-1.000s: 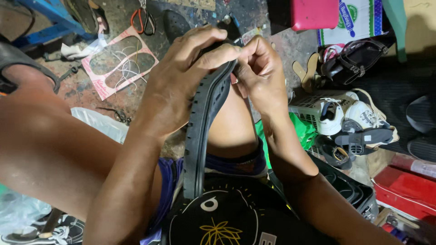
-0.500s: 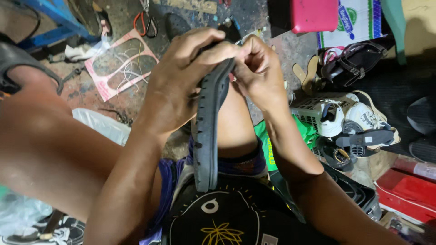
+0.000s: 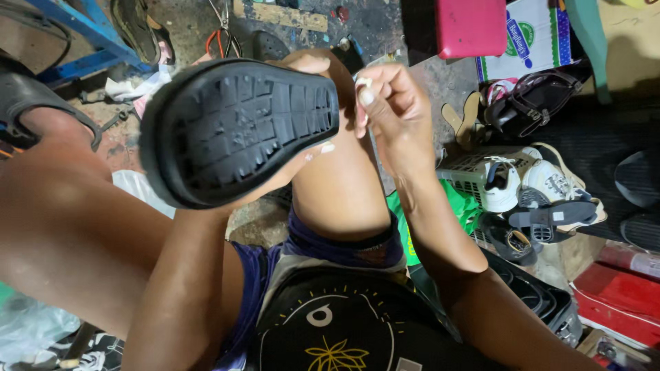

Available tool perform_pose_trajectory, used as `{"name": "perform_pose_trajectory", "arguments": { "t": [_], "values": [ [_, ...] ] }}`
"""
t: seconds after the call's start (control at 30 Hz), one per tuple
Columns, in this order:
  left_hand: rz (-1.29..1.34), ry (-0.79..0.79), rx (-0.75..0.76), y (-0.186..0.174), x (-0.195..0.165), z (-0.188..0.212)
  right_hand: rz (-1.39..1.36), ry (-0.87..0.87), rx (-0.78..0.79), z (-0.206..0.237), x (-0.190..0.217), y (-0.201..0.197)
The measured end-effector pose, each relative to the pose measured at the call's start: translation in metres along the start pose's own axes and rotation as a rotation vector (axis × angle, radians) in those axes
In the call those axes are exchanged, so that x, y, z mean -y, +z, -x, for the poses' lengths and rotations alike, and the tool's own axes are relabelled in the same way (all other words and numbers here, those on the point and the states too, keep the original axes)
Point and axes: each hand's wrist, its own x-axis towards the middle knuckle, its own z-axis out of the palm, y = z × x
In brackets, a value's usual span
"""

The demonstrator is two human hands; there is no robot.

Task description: The person sits with a rubber sandal sole on their lap and scrapes and trims the edge of the sole with a small hand blade, working around the sole's perimeter and turning the sole to reach different sections. At the end they set the sole down on the cluttered floor.

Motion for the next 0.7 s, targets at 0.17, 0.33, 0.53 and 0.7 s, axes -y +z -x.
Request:
{"name": "perform_pose_trajectory", "arguments": {
  "t": [0.17,0.33,0.53,0.7],
  "values": [
    [0.047,0.061,-0.016,0.000,-0.008,-0.016,0.356,0.048,-0.028,0.009,-0.003,0.004],
    [-0.017,-0.090,-0.102,0.015,0.003,-0.019,0.399,-0.079,0.043,0.003,0.000,0.009],
    [-0.141,-0.077,-0.206,0.021,0.027,-0.018,0.361,-0.187,0.055,-0.010,0.004,0.016],
    [-0.043,-0.177,-0.150,0.013,0.018,-0.030,0.358,-0.328,-0.021,-0.035,-0.002,0.016]
  ]
}}
